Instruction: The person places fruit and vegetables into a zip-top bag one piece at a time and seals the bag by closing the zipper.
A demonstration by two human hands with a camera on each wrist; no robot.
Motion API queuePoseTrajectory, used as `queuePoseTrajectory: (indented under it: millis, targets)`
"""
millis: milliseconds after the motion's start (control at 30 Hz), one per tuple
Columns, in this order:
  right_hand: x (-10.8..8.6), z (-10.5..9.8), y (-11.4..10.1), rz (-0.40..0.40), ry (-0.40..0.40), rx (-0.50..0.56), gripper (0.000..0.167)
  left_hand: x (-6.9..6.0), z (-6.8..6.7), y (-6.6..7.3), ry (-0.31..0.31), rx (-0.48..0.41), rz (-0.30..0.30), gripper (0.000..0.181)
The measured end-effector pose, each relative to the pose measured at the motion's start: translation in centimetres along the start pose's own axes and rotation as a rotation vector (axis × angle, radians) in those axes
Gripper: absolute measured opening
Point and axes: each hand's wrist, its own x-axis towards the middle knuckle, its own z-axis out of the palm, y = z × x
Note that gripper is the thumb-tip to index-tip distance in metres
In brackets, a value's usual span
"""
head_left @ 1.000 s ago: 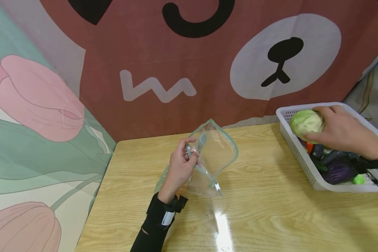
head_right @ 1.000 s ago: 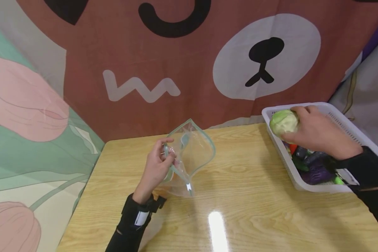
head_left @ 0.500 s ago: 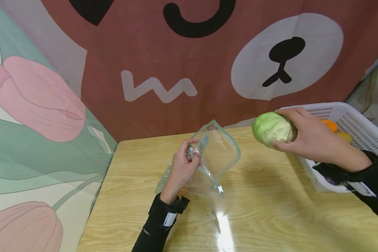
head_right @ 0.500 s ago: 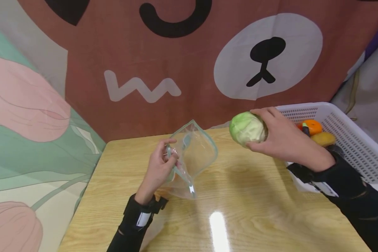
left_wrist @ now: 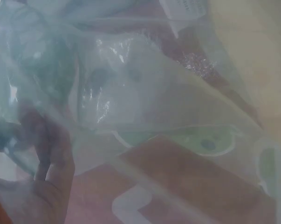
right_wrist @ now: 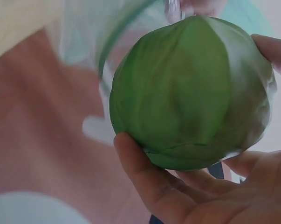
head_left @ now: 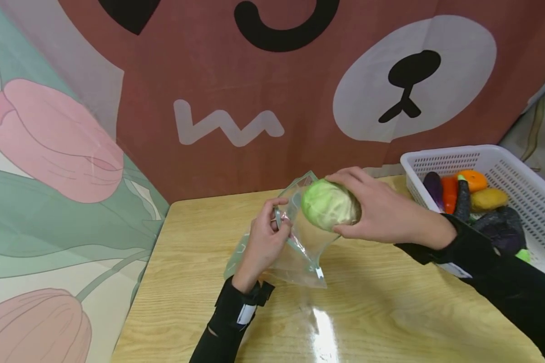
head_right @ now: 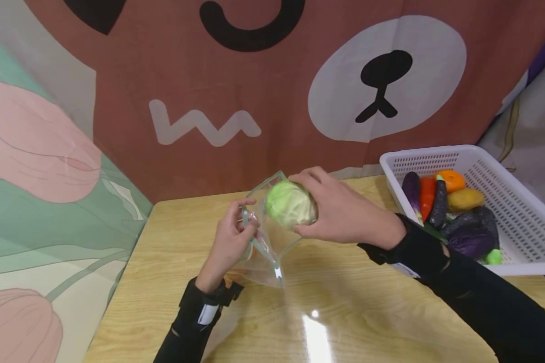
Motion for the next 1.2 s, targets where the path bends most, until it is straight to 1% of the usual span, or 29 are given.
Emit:
queuePoseTrajectory:
  millis: [133, 200, 333, 400, 500, 567, 633, 667, 767, 867, 967, 1100, 1200]
  targets:
    - [0.8, 1.5, -0.7, -0.057, -0.095, 0.034, 0.080, 0.0, 0.1, 0.2, 0.010, 0.027, 0.001, 0.034]
    - [1.2, 1.8, -0.7, -0.063, -0.131, 0.045, 0.081, 0.0, 0.1, 0.3, 0.023, 0.043, -0.002, 0.033]
    - [2.1, 2.0, -0.2, -0.061, -0.200, 0.041, 0.082, 0.0, 0.1, 0.5, 0.057, 0.062, 0.018, 0.032]
    - [2.5, 2.2, 0.1, -0.064, -0.255, 0.003, 0.080, 0.0, 0.1, 0.6, 0.064, 0.051, 0.036, 0.032]
    - [3.0, 2.7, 0.3, -0.087, -0.351, -0.050, 0.076, 0.1, 0.2, 0.8, 0.051, 0.019, 0.050, 0.031]
    - [3.4, 3.2, 0.3, -0.113, -0.404, -0.078, 0.074, 0.2, 0.4, 0.9, 0.027, -0.015, 0.045, 0.031]
    - [3.8, 3.7, 0.2, -0.130, -0.441, -0.083, 0.072, 0.2, 0.5, 0.8, 0.005, -0.048, 0.033, 0.030]
    - [4.0, 4.0, 0.2, -0.139, -0.453, -0.089, 0.071, 0.3, 0.7, 0.5, -0.002, -0.064, 0.024, 0.030]
    - [4.4, 4.6, 0.1, -0.130, -0.460, -0.090, 0.070, 0.6, 0.9, -0.5, -0.007, -0.095, 0.008, 0.031]
    - [4.6, 4.8, 0.3, -0.101, -0.429, -0.066, 0.066, 0.8, 1.1, -1.7, -0.014, -0.126, 0.015, 0.032]
    - [4.5, 4.7, 0.5, -0.081, -0.398, -0.046, 0.063, 0.8, 1.1, -2.0, -0.021, -0.141, 0.047, 0.032]
    - [4.3, 4.6, 0.7, -0.108, -0.373, -0.052, 0.063, 0.9, 0.9, -2.2, 0.004, -0.151, 0.077, 0.033]
    - [4.0, 4.4, 0.8, -0.134, -0.355, -0.044, 0.058, 0.9, 0.7, -2.1, 0.019, -0.169, 0.075, 0.034]
